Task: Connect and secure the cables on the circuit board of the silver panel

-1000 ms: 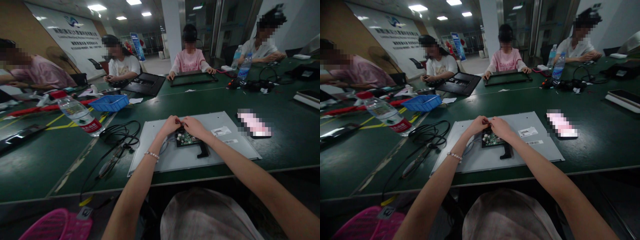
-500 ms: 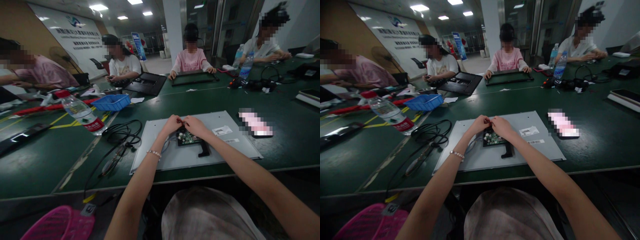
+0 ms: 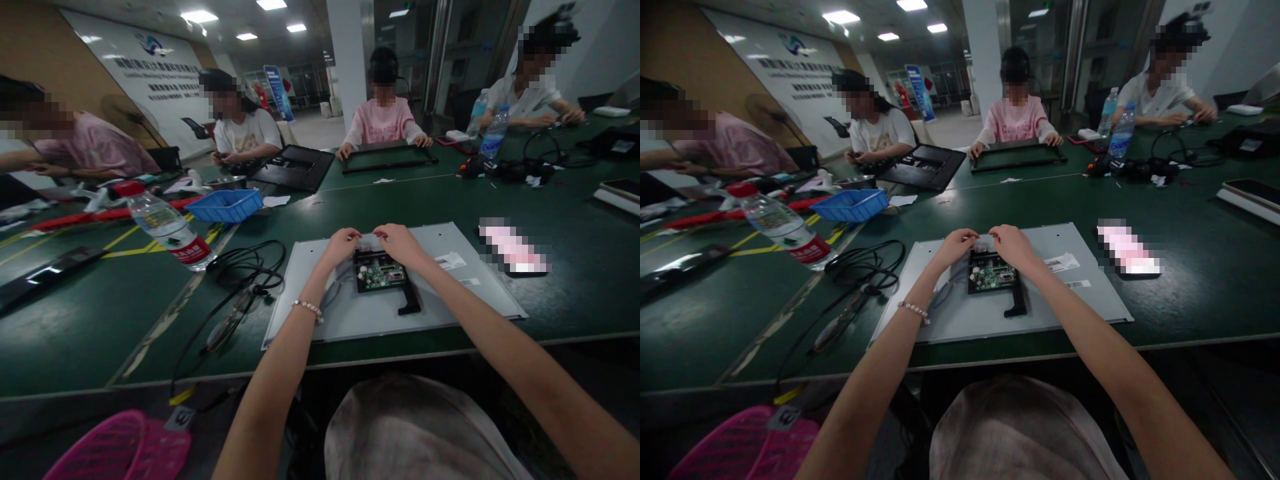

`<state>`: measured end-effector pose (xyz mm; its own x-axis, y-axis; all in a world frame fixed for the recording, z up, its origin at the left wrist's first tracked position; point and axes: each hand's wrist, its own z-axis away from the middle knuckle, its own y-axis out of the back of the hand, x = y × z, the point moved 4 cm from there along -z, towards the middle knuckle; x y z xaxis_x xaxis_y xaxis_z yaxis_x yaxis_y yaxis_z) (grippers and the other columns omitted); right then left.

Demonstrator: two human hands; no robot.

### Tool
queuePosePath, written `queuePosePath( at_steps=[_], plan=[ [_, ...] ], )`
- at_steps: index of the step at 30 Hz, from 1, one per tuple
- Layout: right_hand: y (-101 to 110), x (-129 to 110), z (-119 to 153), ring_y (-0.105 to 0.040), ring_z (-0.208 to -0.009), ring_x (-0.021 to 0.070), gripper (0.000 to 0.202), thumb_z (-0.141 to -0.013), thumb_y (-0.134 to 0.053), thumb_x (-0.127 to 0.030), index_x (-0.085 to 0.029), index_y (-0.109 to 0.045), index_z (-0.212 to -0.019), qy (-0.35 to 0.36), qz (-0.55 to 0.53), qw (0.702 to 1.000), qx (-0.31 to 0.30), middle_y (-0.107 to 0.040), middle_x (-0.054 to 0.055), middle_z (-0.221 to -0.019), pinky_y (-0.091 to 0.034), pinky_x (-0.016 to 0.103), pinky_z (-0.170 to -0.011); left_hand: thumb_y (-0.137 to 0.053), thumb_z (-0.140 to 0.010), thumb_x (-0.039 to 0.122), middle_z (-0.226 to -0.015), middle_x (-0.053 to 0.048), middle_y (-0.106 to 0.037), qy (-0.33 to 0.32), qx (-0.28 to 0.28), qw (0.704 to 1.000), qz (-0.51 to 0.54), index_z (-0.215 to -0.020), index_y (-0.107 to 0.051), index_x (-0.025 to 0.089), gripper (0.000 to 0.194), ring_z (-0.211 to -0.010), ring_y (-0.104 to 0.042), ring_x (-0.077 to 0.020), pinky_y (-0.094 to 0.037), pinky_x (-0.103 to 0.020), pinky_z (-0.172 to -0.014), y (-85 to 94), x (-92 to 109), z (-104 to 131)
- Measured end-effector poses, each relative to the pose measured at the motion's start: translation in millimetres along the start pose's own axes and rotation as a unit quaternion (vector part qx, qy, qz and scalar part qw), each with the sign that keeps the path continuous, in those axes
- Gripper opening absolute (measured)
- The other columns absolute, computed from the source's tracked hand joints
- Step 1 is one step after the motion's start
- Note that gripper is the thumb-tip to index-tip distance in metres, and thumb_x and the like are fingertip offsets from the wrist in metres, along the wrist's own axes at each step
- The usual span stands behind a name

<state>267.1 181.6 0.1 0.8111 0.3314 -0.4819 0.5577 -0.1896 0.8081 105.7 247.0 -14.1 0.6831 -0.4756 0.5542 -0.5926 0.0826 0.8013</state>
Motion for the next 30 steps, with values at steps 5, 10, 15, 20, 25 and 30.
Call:
queuePosePath(
  at_steps=[5, 10, 15, 20, 25, 30],
  plan=[
    [7.5, 21.8, 1.0, -0.062, -0.102, 0.0201, 0.032, -0.086, -0.047, -0.014, -0.016, -0.070, -0.107, -0.044, 0.029, 0.999, -0.008, -0.070, 0.010, -0.109, -0.044, 0.030, -0.092, -0.052, -0.081, 0.020, -0.095, -0.006, -0.071, -0.005, -0.003, 1.000, 0.007, -0.091, -0.072, 0.015, 0.023, -0.085, -0.064, -0.0178, -0.050, -0.028, -0.083, 1.4, 3.5, 3.0],
    [5.3, 32.7, 1.5, -0.064, -0.098, 0.0202, 0.031, -0.086, -0.047, -0.016, -0.016, -0.071, -0.105, -0.067, 0.041, 0.997, -0.021, -0.072, 0.009, -0.106, -0.045, 0.029, -0.089, -0.053, -0.081, 0.023, -0.090, -0.005, -0.072, -0.006, -0.009, 1.000, 0.003, -0.092, -0.072, 0.015, 0.023, -0.082, -0.064, -0.0183, -0.050, -0.029, -0.081, 0.3, 4.0, 4.1],
    [1.3, 31.1, 2.1, -0.063, -0.097, 0.0201, 0.030, -0.088, -0.046, -0.018, -0.017, -0.072, -0.101, -0.072, 0.049, 0.996, -0.026, -0.071, 0.010, -0.103, -0.043, 0.027, -0.087, -0.055, -0.081, 0.029, -0.081, -0.004, -0.070, -0.009, -0.035, 0.999, -0.003, -0.086, -0.072, 0.016, 0.021, -0.077, -0.064, -0.0173, -0.050, -0.027, -0.075, -5.6, 8.4, 4.9],
    [-1.3, 28.3, 3.7, -0.061, -0.099, 0.0204, 0.033, -0.091, -0.041, -0.018, -0.017, -0.071, -0.104, -0.070, 0.051, 0.996, -0.028, -0.068, 0.011, -0.106, -0.042, 0.028, -0.087, -0.066, -0.072, 0.026, -0.093, -0.007, -0.067, -0.001, -0.027, 1.000, -0.015, -0.092, -0.070, 0.013, 0.024, -0.081, -0.063, -0.0180, -0.051, -0.028, -0.076, -11.4, 11.9, 7.2],
    [-2.0, 26.9, 4.9, -0.060, -0.100, 0.0199, 0.033, -0.092, -0.039, -0.018, -0.018, -0.069, -0.107, -0.071, 0.049, 0.996, -0.037, -0.067, 0.011, -0.107, -0.041, 0.027, -0.087, -0.063, -0.072, 0.018, -0.081, -0.005, -0.066, -0.005, -0.028, 0.999, -0.017, -0.077, -0.069, 0.013, 0.009, -0.078, -0.062, -0.0177, -0.050, -0.029, -0.077, -14.9, 12.7, 5.5],
    [-3.5, 27.2, 4.4, -0.059, -0.101, 0.0203, 0.034, -0.092, -0.038, -0.018, -0.018, -0.068, -0.108, -0.073, 0.051, 0.995, -0.043, -0.066, 0.011, -0.109, -0.041, 0.028, -0.087, -0.062, -0.071, 0.015, -0.077, -0.003, -0.066, -0.017, -0.028, 0.999, -0.002, -0.073, -0.066, 0.014, 0.005, -0.075, -0.062, -0.0166, -0.050, -0.028, -0.074, -14.2, 14.1, 6.2]
  ],
)
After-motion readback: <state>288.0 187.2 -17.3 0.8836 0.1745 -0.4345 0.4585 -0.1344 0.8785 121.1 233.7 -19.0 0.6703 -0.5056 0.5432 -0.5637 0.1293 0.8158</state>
